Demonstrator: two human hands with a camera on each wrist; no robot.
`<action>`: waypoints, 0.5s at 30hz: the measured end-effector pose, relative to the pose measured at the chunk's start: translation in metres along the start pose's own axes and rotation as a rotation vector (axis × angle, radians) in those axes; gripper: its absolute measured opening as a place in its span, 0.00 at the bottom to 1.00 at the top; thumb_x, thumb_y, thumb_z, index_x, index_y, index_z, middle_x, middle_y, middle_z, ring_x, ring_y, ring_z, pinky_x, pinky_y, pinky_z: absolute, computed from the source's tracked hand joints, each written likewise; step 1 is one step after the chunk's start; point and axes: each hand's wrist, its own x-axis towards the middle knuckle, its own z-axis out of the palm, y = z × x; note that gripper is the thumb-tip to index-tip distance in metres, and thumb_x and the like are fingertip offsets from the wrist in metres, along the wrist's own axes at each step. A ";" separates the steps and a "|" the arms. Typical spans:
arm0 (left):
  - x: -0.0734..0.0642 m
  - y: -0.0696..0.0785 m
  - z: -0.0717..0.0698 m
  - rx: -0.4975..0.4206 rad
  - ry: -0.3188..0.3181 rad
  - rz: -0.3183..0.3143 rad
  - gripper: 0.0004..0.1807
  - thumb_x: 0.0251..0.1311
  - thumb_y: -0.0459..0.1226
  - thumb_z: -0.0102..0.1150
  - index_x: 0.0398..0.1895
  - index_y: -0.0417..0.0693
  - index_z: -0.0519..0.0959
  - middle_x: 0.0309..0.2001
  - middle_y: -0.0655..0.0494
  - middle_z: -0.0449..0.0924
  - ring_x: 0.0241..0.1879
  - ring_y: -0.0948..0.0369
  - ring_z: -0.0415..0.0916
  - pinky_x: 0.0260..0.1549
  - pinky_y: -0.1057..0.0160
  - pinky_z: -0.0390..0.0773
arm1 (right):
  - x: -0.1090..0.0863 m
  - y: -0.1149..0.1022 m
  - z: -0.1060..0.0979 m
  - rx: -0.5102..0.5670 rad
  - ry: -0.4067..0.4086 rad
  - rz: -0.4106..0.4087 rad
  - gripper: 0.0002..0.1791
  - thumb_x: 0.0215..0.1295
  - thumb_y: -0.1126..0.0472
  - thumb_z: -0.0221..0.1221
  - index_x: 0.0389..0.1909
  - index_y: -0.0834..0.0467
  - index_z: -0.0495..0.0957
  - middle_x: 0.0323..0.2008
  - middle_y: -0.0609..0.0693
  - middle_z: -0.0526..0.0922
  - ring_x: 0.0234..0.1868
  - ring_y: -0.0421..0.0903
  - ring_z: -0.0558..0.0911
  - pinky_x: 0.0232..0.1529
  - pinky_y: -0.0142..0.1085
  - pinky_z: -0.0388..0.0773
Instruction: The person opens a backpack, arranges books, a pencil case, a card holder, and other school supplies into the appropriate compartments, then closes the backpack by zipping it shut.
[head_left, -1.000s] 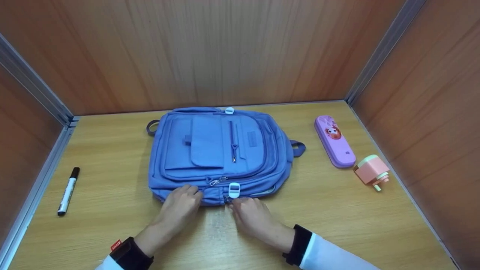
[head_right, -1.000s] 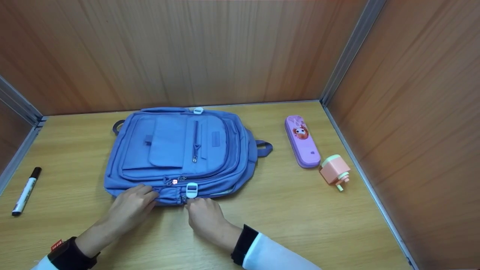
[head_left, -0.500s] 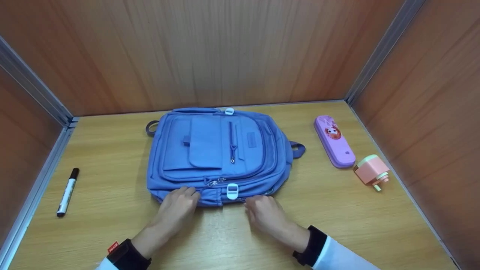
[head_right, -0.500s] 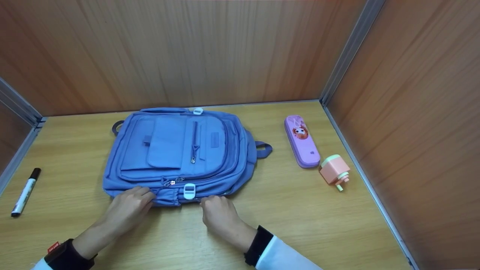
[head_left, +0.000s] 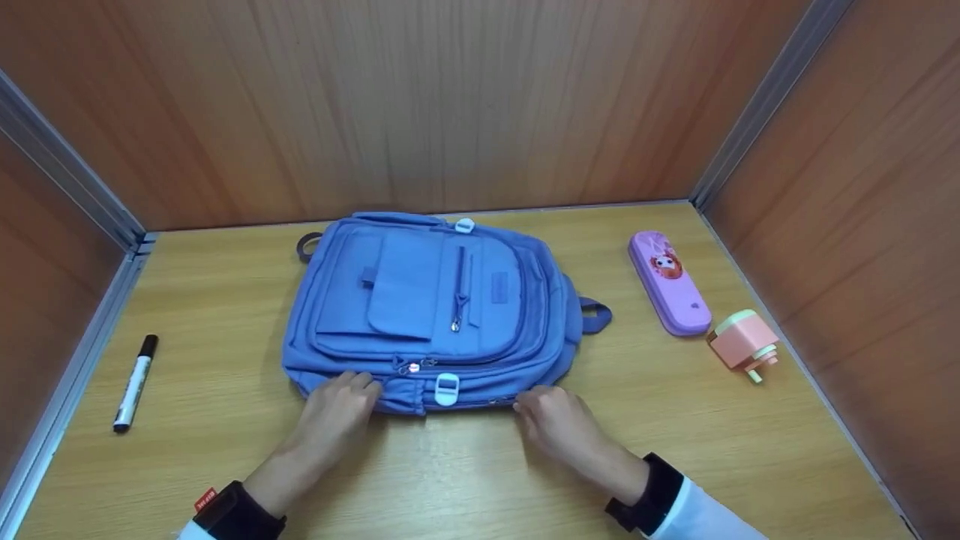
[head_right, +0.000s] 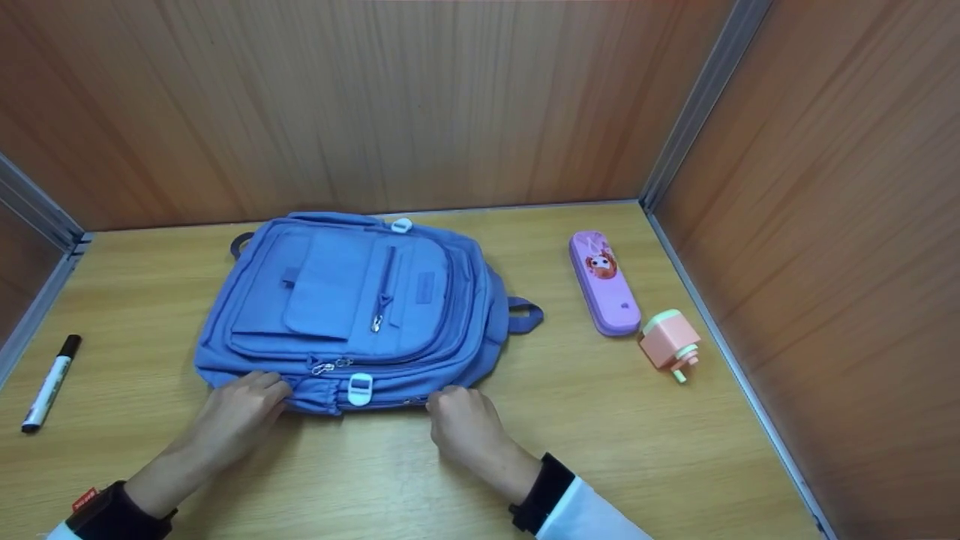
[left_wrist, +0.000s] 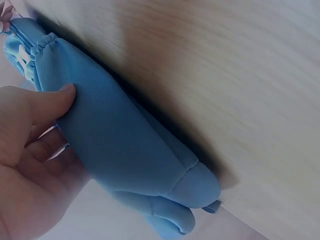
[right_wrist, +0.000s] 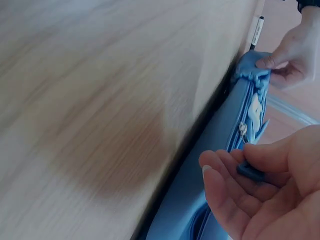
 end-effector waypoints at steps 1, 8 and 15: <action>-0.001 -0.002 0.000 0.008 -0.001 0.001 0.17 0.39 0.13 0.59 0.31 0.37 0.83 0.29 0.48 0.82 0.29 0.53 0.78 0.27 0.57 0.84 | -0.001 0.002 -0.002 0.001 -0.001 0.009 0.13 0.63 0.72 0.66 0.21 0.58 0.79 0.22 0.49 0.81 0.26 0.47 0.84 0.28 0.41 0.85; -0.003 -0.017 -0.004 0.024 -0.037 -0.038 0.18 0.37 0.12 0.59 0.30 0.37 0.84 0.29 0.48 0.82 0.29 0.53 0.78 0.28 0.56 0.84 | -0.009 0.018 -0.015 -0.017 0.030 0.041 0.12 0.61 0.74 0.66 0.21 0.59 0.80 0.20 0.47 0.80 0.24 0.44 0.82 0.27 0.40 0.84; -0.002 -0.027 -0.005 0.014 -0.066 -0.061 0.17 0.39 0.12 0.59 0.29 0.37 0.85 0.29 0.48 0.82 0.29 0.52 0.78 0.26 0.56 0.83 | -0.010 0.037 -0.024 -0.041 0.059 0.088 0.05 0.59 0.75 0.65 0.28 0.64 0.86 0.23 0.50 0.84 0.27 0.48 0.86 0.31 0.42 0.86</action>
